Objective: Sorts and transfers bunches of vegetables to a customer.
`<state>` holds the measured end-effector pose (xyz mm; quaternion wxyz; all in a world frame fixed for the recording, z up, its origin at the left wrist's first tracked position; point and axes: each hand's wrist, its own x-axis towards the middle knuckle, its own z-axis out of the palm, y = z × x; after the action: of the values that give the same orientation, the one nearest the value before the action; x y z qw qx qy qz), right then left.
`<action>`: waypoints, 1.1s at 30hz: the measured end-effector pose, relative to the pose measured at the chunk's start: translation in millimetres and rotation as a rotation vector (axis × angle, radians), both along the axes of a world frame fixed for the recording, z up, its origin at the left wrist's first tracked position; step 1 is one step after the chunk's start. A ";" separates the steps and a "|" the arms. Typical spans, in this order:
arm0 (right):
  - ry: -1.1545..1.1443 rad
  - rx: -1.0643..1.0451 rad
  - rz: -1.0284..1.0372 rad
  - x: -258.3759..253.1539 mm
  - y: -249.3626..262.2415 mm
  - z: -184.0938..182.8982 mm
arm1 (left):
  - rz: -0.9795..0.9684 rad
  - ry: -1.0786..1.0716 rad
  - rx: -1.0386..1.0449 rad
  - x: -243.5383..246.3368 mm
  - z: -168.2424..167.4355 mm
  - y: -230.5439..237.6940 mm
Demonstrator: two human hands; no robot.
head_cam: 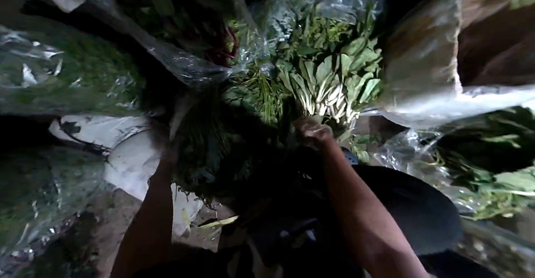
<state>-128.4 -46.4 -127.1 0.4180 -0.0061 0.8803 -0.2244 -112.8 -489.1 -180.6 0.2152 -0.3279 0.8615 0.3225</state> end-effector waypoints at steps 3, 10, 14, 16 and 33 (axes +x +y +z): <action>-0.282 0.087 0.006 11.2 -16.8 -7.5 | 0.084 0.077 -0.128 4.6 18.6 24.5; -0.202 -0.221 -0.382 -5.7 -4.2 -36.2 | -0.699 0.408 -0.249 -79.9 77.3 196.7; -0.183 -0.122 -0.299 -30.8 -9.6 -30.8 | -0.859 0.206 -0.229 -166.9 64.1 290.0; -0.189 -0.070 -0.294 -41.3 -5.1 -22.9 | -0.799 0.185 -0.228 -195.6 48.3 306.8; 0.250 -0.399 -0.438 -58.4 59.4 -28.1 | -1.079 -0.183 -0.470 -187.2 31.5 269.5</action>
<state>-186.8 13.0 -155.2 0.2389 0.0740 0.8439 -0.4747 -300.0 -219.6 -149.1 0.3438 0.0907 0.9326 -0.0613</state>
